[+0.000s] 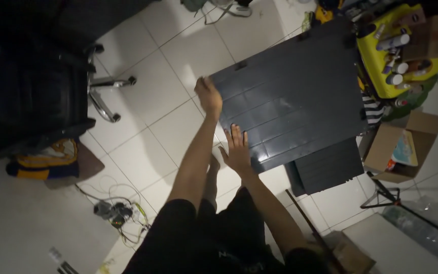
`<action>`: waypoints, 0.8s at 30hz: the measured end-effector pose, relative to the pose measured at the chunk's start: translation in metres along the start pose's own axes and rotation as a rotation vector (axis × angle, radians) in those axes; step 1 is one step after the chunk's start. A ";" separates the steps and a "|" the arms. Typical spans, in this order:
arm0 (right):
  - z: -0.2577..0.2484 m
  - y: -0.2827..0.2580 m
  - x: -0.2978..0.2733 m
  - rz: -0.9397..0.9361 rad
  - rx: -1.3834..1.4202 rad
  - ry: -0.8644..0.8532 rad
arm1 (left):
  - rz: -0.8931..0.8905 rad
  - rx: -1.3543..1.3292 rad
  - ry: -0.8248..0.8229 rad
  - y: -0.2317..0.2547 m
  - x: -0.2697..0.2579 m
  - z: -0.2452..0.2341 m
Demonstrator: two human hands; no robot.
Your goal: The person assembles a stackable storage unit by connecting black plastic panels and green plastic frames. They sit on the floor, aligning the panels and snapping the frames into place to form a box-like structure.
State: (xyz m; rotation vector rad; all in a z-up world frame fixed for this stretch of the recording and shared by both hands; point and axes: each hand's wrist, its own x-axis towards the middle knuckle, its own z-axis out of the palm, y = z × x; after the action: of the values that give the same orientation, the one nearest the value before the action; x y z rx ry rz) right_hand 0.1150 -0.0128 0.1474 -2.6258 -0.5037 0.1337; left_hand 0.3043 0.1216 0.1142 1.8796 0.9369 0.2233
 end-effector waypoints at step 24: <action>-0.041 -0.036 -0.034 0.340 0.299 0.117 | 1.280 0.604 -0.745 0.000 0.032 -0.126</action>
State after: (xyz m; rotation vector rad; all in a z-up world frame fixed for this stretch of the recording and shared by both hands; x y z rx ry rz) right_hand 0.0788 -0.0125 0.2007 -2.3841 0.0079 0.1490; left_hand 0.2601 0.2306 0.1690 2.5738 -0.8754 -0.0458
